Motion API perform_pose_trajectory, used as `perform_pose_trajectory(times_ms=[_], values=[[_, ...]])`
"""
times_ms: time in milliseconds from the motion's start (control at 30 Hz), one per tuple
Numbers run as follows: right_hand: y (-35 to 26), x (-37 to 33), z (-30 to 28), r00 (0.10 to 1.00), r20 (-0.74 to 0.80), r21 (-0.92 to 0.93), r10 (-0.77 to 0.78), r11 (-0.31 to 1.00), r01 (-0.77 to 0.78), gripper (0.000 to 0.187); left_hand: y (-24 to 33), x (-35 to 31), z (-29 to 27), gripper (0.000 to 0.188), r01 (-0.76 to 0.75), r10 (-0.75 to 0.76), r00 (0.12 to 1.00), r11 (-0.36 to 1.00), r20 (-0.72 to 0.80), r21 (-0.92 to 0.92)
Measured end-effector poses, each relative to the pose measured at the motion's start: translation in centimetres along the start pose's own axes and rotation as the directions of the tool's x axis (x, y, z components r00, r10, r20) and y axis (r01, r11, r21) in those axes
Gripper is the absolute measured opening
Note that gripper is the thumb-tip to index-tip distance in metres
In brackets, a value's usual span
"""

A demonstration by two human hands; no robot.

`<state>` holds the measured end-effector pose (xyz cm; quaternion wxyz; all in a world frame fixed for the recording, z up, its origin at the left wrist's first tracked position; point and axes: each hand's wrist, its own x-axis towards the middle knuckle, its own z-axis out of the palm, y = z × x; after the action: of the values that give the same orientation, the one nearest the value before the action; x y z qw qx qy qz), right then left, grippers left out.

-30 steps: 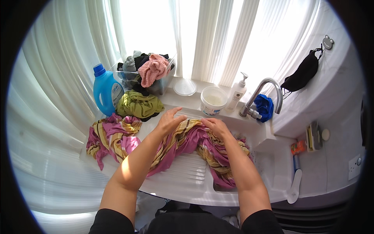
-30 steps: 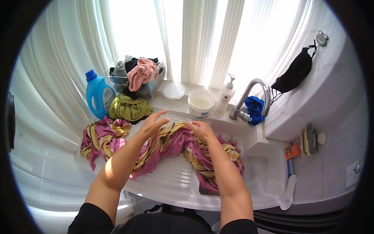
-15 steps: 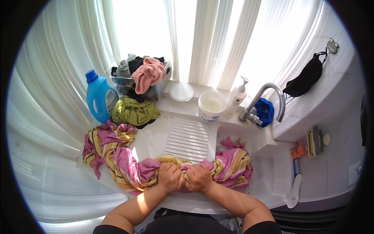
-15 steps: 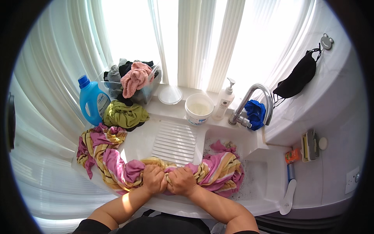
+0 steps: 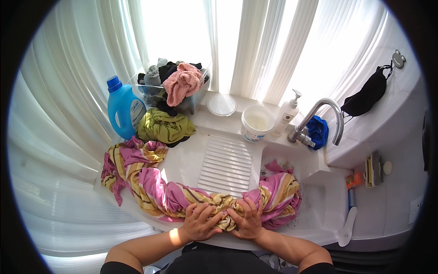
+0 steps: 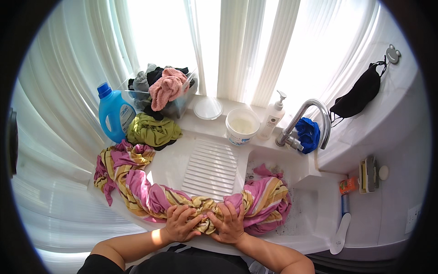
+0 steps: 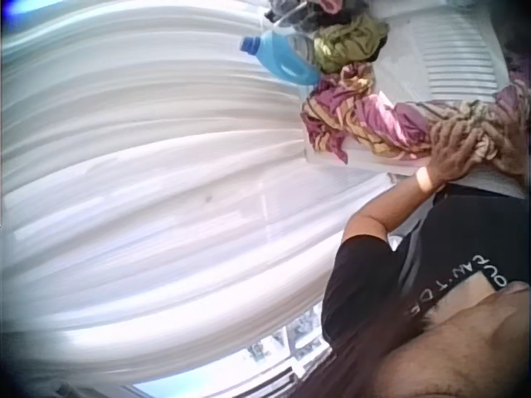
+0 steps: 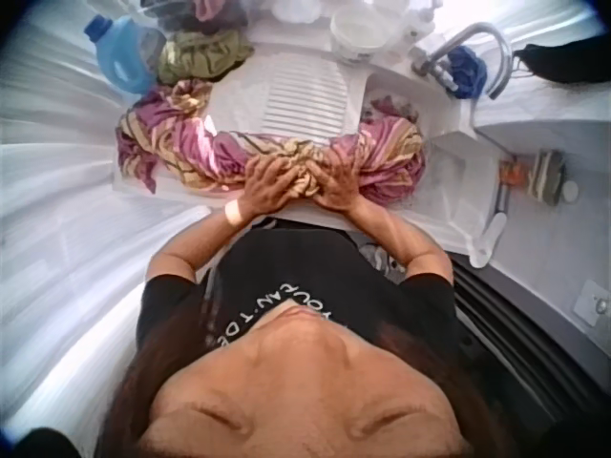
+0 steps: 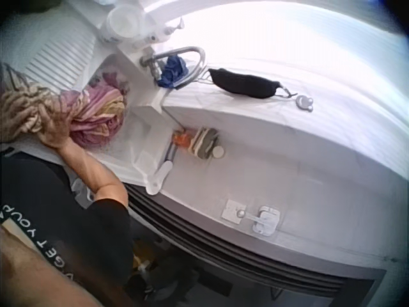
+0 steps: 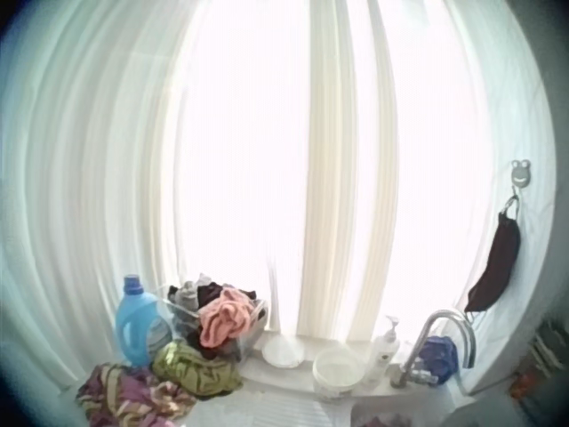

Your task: The person washes a pink and gold garment by hand in a sink. They rub the fabric against a plastic washboard insert, wring it out, and rinse it under running water from the faucet.

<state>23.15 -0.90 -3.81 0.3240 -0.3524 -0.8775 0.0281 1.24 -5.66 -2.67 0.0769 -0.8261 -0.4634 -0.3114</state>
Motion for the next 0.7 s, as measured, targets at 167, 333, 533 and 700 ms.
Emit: perform_pose_trajectory(times_ms=[167,333,533,700], values=[[6.9,11.5,6.3,0.916,0.169,-0.059,0.364,0.931,-0.359,0.028,-8.5,11.2,8.0,0.025,0.471,-0.473,0.874,0.881,0.113,0.043],[6.9,13.4,6.0,0.837,0.237,-0.081,0.493,0.869,-0.489,0.037,-10.1,13.6,7.4,0.031,0.504,-0.557,0.799,0.826,0.227,0.253],[2.0,1.1,-1.3,0.993,-0.072,0.055,-0.092,0.994,0.096,0.039,-2.3,2.9,-1.2,0.033,-0.017,0.019,1.0,0.985,0.011,-0.172],[6.5,8.6,5.8,0.99,-0.099,-0.081,0.099,0.991,-0.107,0.019,-6.2,8.1,6.4,0.017,0.191,-0.193,0.978,0.981,-0.08,-0.025]])
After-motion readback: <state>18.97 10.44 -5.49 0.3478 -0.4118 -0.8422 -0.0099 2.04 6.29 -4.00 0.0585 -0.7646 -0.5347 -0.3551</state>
